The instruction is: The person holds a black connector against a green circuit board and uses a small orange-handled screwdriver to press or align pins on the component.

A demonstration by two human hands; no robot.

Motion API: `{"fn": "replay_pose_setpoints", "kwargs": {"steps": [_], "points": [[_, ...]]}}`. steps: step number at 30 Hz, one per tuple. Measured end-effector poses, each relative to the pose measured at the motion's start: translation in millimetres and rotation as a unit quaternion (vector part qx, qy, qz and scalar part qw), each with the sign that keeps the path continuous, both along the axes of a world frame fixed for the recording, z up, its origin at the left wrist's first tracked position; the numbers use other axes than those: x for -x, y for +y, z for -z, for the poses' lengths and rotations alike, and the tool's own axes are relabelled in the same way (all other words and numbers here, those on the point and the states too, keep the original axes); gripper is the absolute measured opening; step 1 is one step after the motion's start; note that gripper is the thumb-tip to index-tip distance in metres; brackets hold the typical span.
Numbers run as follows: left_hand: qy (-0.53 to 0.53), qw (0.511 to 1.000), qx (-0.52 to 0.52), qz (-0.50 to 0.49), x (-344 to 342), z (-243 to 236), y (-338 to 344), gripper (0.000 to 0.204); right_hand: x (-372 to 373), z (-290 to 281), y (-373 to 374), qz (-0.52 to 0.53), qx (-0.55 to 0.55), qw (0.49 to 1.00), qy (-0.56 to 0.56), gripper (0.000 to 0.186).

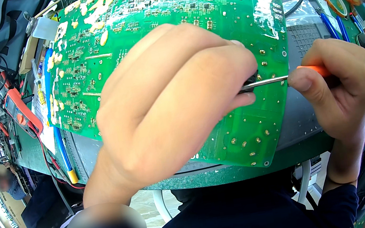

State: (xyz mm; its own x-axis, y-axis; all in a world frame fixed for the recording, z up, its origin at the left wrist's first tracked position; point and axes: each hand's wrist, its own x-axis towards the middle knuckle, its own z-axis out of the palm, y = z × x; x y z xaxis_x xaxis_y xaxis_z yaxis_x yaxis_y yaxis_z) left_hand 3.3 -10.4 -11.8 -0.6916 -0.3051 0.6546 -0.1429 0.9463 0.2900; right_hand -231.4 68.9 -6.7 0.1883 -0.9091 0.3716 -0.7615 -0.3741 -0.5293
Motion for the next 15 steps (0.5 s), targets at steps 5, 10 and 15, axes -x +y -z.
{"fn": "replay_pose_setpoints", "kwargs": {"steps": [5, 10, 15], "points": [[0.001, 1.000, 0.010, -0.007, -1.6, 0.1, -0.6, 0.039, -5.4, 1.7, -1.0, 0.011, -0.008, 0.999, -0.033, 0.041], [0.008, 1.000, 0.014, -0.006, -0.7, 1.2, -1.6, 0.039, -2.3, -1.1, -3.1, 0.014, 0.010, 1.000, 0.016, 0.044], [0.008, 1.000, 0.004, -0.009, 0.9, 0.6, -1.1, 0.038, -0.4, 2.8, -8.4, -0.025, 0.097, 0.993, 0.056, 0.047]]}}
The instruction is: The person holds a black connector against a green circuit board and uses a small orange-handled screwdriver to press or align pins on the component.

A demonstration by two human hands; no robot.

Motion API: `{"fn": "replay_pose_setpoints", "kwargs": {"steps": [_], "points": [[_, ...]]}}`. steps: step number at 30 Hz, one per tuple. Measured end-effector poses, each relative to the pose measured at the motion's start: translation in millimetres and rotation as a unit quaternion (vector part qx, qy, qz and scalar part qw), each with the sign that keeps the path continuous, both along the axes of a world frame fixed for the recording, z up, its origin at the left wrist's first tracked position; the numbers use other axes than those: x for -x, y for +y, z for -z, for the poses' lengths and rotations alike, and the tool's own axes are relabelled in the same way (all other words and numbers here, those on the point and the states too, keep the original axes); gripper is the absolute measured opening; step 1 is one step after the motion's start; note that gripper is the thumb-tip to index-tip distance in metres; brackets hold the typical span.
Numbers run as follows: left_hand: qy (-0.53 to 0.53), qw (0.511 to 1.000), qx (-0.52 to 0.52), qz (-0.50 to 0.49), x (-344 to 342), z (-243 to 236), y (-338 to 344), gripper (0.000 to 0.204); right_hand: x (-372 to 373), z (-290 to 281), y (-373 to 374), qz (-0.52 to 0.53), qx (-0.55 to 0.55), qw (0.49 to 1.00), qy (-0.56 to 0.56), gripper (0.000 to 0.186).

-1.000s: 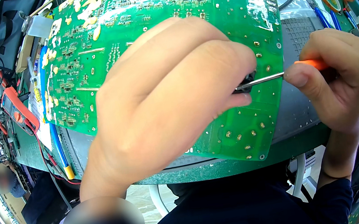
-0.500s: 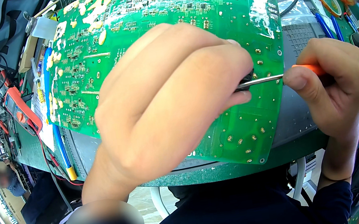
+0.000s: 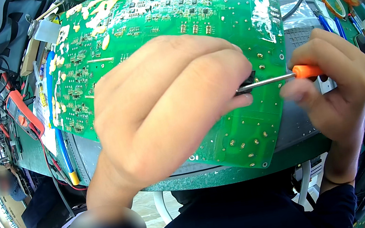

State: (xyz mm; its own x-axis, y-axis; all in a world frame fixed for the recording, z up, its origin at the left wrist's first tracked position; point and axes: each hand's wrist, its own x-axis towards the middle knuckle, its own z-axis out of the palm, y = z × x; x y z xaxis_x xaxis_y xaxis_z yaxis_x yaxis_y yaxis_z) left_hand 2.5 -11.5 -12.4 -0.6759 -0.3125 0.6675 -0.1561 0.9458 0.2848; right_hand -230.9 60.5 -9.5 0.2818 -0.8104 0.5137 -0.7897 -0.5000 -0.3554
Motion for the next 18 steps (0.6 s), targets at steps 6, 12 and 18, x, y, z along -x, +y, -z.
{"fn": "replay_pose_setpoints", "kwargs": {"steps": [6, 12, 18], "points": [[-0.001, 0.999, -0.029, -0.022, 5, -1, 11, 0.039, -5, 0, 1, -0.023, 0.040, 0.999, 0.001, 0.038], [0.003, 0.999, -0.031, -0.011, 7, 3, 14, 0.043, -14, 3, 2, -0.065, 0.026, 0.997, -0.040, 0.031], [-0.005, 0.996, -0.084, -0.039, 8, 3, 21, 0.049, -13, 2, 3, -0.086, 0.046, 0.995, 0.006, 0.030]]}}
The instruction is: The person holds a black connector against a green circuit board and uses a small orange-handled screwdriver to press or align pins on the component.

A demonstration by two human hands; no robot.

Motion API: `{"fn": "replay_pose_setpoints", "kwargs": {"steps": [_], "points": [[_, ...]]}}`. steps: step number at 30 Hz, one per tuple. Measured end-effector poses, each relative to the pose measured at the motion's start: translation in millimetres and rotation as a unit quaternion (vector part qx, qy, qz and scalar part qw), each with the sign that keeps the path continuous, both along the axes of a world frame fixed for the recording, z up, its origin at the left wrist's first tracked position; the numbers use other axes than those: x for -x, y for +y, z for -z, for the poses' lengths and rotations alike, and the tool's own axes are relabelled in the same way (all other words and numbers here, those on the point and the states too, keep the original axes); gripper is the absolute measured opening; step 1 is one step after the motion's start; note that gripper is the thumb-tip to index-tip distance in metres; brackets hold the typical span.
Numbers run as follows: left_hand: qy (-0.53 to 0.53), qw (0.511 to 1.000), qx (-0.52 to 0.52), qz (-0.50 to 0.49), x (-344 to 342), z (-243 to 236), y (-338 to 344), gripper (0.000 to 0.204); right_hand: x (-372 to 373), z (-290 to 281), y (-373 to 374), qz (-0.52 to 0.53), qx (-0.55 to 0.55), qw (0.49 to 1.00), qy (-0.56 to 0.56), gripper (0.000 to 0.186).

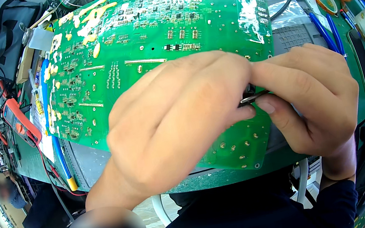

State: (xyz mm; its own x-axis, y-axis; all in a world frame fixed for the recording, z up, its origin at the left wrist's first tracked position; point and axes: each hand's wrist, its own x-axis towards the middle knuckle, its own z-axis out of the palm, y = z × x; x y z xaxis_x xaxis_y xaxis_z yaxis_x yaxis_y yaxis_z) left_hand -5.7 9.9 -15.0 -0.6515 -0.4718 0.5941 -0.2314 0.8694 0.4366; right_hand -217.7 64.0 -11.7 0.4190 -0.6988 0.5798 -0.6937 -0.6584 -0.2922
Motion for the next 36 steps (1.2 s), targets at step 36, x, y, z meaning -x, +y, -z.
{"fn": "replay_pose_setpoints", "kwargs": {"steps": [36], "points": [[-0.011, 0.998, 0.050, 0.022, 0, 3, -9, 0.041, -1, 6, -1, 0.017, -0.029, 0.998, -0.057, 0.023]]}}
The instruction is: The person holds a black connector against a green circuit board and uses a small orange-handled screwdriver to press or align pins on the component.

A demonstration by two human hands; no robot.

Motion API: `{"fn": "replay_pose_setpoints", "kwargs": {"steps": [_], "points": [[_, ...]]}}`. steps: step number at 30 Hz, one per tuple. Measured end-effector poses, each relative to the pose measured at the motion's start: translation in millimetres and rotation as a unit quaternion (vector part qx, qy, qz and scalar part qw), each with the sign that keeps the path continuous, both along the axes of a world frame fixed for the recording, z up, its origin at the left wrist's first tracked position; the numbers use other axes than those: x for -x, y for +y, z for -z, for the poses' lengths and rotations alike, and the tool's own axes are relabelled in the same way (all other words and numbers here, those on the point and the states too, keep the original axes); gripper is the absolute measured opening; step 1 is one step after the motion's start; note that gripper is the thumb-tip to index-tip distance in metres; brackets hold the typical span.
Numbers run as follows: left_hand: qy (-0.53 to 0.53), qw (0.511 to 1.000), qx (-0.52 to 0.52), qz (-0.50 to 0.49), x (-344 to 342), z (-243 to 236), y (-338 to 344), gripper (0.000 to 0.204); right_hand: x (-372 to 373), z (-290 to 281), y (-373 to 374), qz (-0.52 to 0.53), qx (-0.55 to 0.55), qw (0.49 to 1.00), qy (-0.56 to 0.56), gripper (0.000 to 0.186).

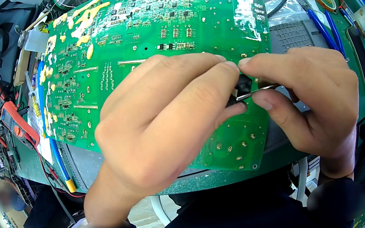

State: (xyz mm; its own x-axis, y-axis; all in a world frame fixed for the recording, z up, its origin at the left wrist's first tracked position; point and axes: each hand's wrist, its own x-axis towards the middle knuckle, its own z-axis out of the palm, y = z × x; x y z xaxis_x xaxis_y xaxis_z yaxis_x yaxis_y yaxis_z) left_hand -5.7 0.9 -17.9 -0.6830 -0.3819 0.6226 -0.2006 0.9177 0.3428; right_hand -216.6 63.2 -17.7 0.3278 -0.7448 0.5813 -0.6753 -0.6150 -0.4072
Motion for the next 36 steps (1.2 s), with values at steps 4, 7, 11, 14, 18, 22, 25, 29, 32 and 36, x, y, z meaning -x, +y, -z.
{"fn": "replay_pose_setpoints", "kwargs": {"steps": [4, 7, 11, 14, 18, 22, 25, 29, 32, 36], "points": [[0.003, 1.000, -0.001, 0.005, 1, 2, 0, 0.041, 2, -3, 1, -0.005, -0.027, 1.000, 0.000, 0.022], [0.005, 1.000, 0.005, 0.003, 2, 1, 0, 0.041, 1, 1, 1, 0.000, -0.021, 1.000, -0.016, 0.021], [0.003, 1.000, 0.021, 0.003, 2, 1, -1, 0.042, -1, 1, 2, 0.010, -0.027, 0.999, -0.027, 0.021], [0.002, 0.999, 0.033, 0.010, 2, 2, -2, 0.042, -1, -1, 3, 0.014, -0.063, 0.998, -0.022, 0.020], [0.007, 0.998, 0.059, 0.017, 3, 6, -4, 0.042, -6, -6, 6, 0.037, -0.136, 0.988, -0.056, 0.021], [0.020, 0.997, 0.065, 0.024, 4, 7, -4, 0.041, -3, -10, 8, 0.021, -0.166, 0.984, -0.067, 0.027], [0.018, 0.998, 0.056, 0.023, 4, 5, -1, 0.041, -12, -12, 8, 0.007, -0.170, 0.978, -0.121, 0.030], [0.020, 0.998, 0.059, 0.026, 4, 7, -2, 0.041, -7, -7, 11, 0.040, -0.258, 0.950, -0.169, 0.030], [0.019, 0.996, 0.071, 0.042, 4, 6, -5, 0.041, -7, -8, 12, 0.039, -0.274, 0.945, -0.175, 0.026], [0.001, 0.995, 0.087, 0.054, 1, 2, -6, 0.041, -1, -7, 11, 0.010, -0.291, 0.944, -0.156, 0.023]]}}
